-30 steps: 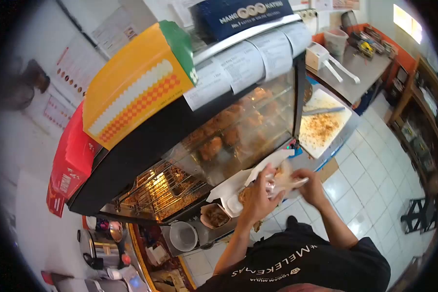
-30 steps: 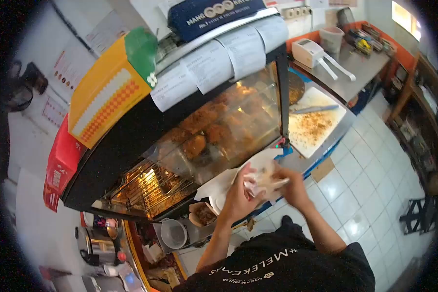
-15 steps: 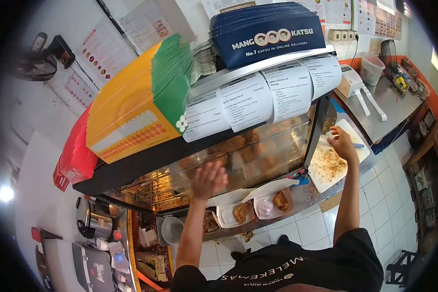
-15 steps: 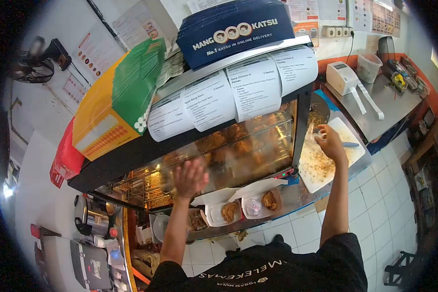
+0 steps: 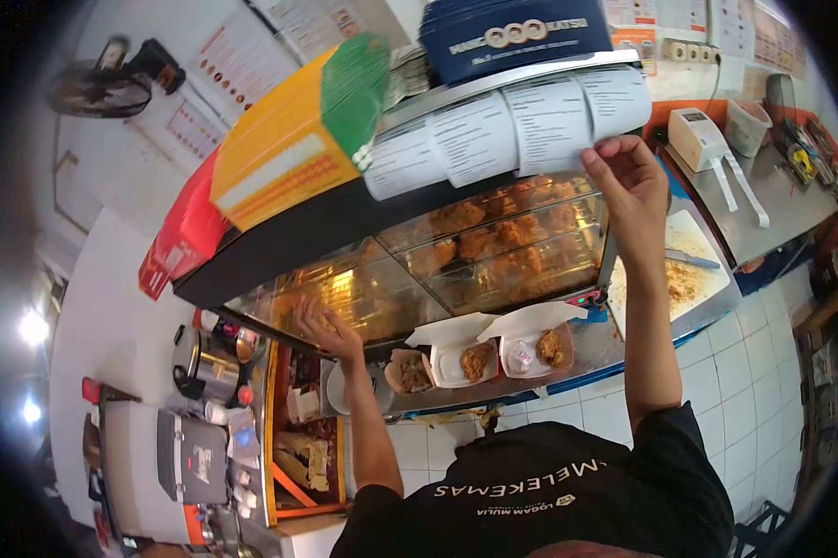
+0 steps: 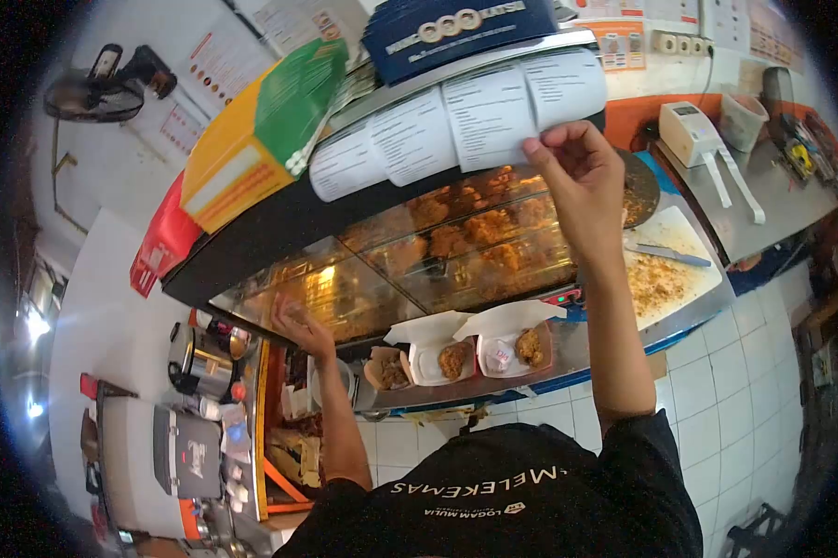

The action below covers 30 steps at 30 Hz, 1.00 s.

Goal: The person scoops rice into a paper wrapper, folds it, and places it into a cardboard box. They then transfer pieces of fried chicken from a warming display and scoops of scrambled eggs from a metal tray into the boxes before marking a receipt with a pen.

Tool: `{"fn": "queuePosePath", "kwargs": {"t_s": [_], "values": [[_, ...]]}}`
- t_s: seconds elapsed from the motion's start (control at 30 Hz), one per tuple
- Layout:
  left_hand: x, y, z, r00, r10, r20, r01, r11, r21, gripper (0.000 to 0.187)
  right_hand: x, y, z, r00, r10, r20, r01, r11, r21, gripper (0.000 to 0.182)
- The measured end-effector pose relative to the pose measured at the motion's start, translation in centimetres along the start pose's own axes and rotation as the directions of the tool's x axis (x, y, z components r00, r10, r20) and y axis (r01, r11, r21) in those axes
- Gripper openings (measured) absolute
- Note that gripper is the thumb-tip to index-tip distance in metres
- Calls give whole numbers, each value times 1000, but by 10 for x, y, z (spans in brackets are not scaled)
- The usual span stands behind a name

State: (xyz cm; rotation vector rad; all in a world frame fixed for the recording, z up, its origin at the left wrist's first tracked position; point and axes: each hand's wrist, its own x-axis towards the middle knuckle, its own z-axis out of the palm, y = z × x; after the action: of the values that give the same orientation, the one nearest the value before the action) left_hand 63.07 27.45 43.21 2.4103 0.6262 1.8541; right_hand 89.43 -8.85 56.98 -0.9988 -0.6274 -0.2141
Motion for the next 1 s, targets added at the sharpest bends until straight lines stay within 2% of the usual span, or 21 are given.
{"fn": "queuePosePath", "kwargs": {"t_s": [0.03, 0.1, 0.17, 0.23, 0.33, 0.37, 0.4, 0.43, 0.5, 0.53, 0.57, 0.6, 0.63, 0.67, 0.7, 0.73, 0.8, 0.83, 0.9, 0.93, 1.0], "values": [[8, 10, 3, 976, -202, -85, 173, 948, -267, 36, -1, -2, -1, 1000, 6, 12, -6, 1000, 9, 11], [54, 64, 0, 989, -109, -104, 43, 864, -502, 37, -5, -12, -8, 991, 103, 85, -97, 993, -74, 10], [94, 128, 5, 996, -91, -11, 54, 681, -730, 32, -15, -11, -26, 990, 58, 125, -35, 984, -176, 9], [118, 171, 17, 982, -144, 123, 187, 631, -753, 29, -31, -20, -38, 987, 96, 132, -70, 980, -185, 9], [132, 194, 40, 980, -140, 142, 195, 520, -832, 32, -62, -29, -45, 970, 234, 64, -224, 966, -131, 9], [133, 197, 44, 973, -159, 166, 220, 440, -870, 35, -67, -22, -56, 966, 252, 65, -241, 961, -136, 9], [129, 198, 46, 964, -180, 197, 251, 358, -900, 39, -75, -11, -75, 943, 296, 151, -274, 950, -152, 11], [123, 193, 41, 953, -198, 228, 287, 363, -886, 39, -89, -2, -89, 907, 350, 233, -316, 933, -170, 12], [111, 171, 25, 913, -75, 402, 395, 415, -820, 46, -109, 13, -104, 868, 405, 286, -365, 912, -186, 18], [96, 162, 8, 876, -62, 479, 436, 525, -731, 45, -121, 26, -115, 833, 475, 284, -425, 878, -221, 21], [76, 157, -9, 850, -98, 518, 484, 535, -693, 34, -131, 37, -120, 798, 533, 282, -476, 844, -249, 24], [53, 134, -28, 756, -82, 650, 540, 639, -547, 22, -141, 43, -116, 753, 615, 233, -527, 776, -347, 29], [21, 101, -41, 699, -151, 699, 530, 766, -365, 17, -154, 63, -115, 764, 591, 259, -450, 776, -443, 32], [-14, 68, -51, 648, -228, 727, 489, 856, -167, 17, -168, 81, -109, 721, 619, 311, -435, 754, -493, 30], [-44, 50, -55, 722, -101, 684, 349, 908, -234, 17, -181, 99, -102, 671, 647, 362, -413, 732, -542, 28], [-64, 45, -70, 481, -271, 834, 454, 890, 27, 17, -197, 120, -93, 638, 669, 381, -326, 684, -653, 24], [-115, 28, -71, 400, -398, 825, 459, 867, 195, 19, -225, 166, -68, 530, 706, 470, -57, 583, -810, 19], [-148, 8, -65, 387, -438, 811, 334, 887, 319, 25, -241, 190, -56, 445, 726, 525, 116, 535, -837, 26], [-166, 12, -54, 358, -492, 794, 315, 864, 394, 33, -292, 256, -49, 439, 812, 385, 88, 388, -917, 33], [-170, 17, -46, 350, -491, 798, 322, 863, 390, 33, -297, 259, -38, 435, 818, 377, 89, 377, -922, 33], [-170, 19, -19, 281, -599, 750, 238, 800, 550, 35, -295, 267, 2, 515, 844, 150, 33, 155, -987, 36]]}}
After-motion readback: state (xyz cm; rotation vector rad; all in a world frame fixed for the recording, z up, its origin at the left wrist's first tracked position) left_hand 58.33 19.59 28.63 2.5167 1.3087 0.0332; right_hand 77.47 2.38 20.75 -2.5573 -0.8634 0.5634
